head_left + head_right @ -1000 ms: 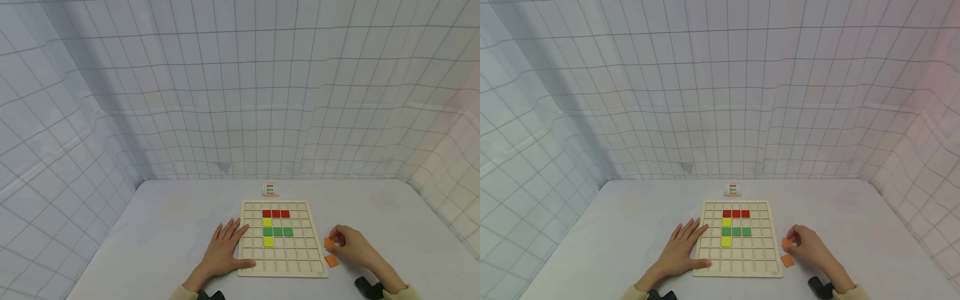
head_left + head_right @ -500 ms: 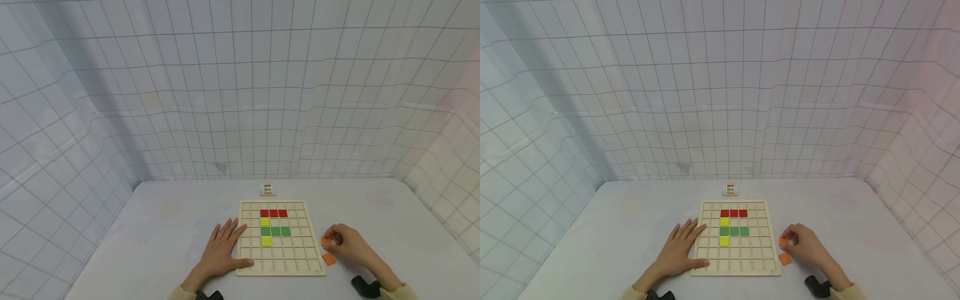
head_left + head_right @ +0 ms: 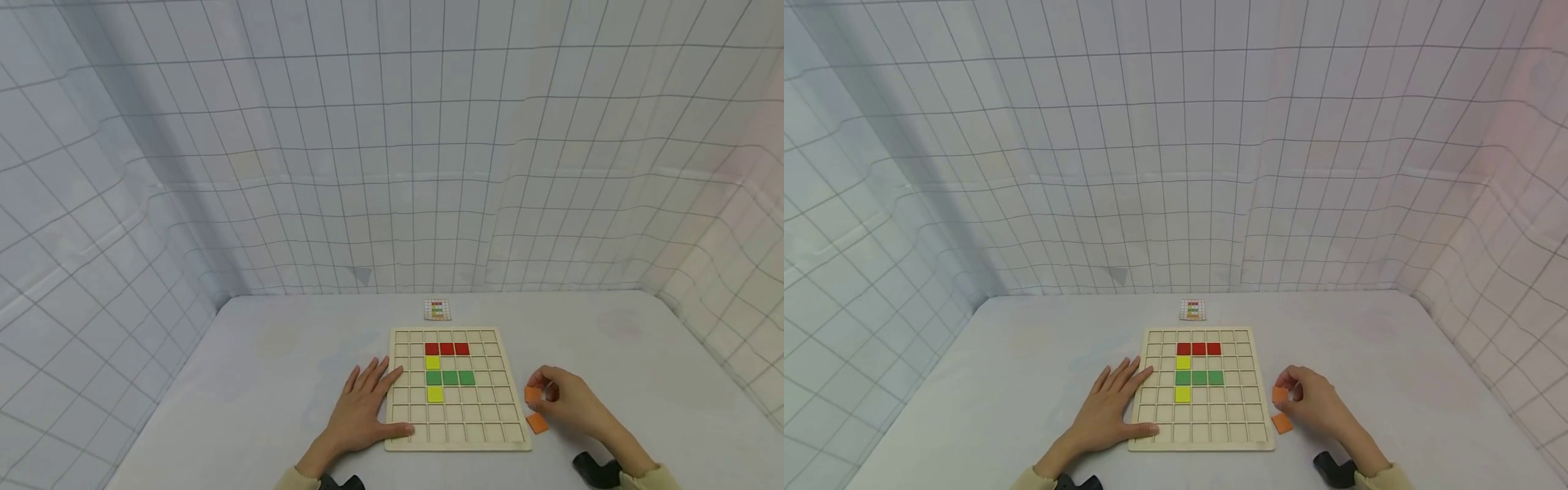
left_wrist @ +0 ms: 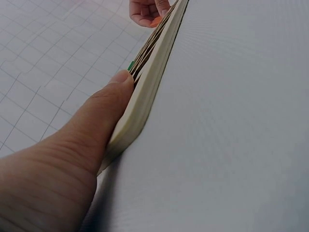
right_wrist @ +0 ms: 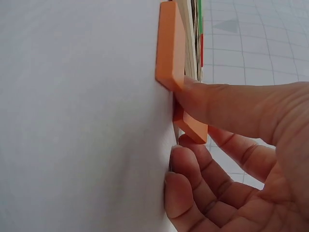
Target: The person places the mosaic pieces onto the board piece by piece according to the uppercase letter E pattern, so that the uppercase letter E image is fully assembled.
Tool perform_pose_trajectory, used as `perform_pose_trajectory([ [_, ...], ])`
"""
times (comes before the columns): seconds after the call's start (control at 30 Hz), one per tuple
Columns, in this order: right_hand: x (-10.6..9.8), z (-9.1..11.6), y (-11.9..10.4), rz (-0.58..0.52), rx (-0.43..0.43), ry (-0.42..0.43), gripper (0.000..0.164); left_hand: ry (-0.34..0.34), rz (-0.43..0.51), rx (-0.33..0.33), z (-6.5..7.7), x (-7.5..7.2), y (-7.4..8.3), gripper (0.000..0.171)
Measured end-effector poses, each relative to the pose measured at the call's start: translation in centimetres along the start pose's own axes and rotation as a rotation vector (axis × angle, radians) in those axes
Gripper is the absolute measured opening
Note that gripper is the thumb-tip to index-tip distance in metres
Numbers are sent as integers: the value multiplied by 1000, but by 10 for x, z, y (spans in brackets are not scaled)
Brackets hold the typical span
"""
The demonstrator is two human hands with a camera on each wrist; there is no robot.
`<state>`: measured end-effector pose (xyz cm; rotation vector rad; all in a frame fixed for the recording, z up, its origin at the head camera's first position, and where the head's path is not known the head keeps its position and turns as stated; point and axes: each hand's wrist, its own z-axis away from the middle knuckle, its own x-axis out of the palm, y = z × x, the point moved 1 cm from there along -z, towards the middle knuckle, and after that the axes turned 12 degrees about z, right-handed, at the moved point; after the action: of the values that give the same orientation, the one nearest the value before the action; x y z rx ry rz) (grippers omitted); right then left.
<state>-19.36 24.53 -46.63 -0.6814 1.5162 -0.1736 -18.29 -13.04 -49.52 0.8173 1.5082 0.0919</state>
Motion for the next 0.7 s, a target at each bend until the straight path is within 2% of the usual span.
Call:
perform_pose_trajectory([
  [0.17,1,-1,-1,2,1,-7,25,5,3,6,0,-1,1,98],
  [0.43,2,-2,-10,0,3,31,21,9,13,8,1,-2,1,98],
  [0.6,5,-1,-21,-19,10,106,19,13,13,17,0,0,0,98],
  [0.7,11,0,-31,-47,-42,172,22,12,9,15,0,0,0,99],
])
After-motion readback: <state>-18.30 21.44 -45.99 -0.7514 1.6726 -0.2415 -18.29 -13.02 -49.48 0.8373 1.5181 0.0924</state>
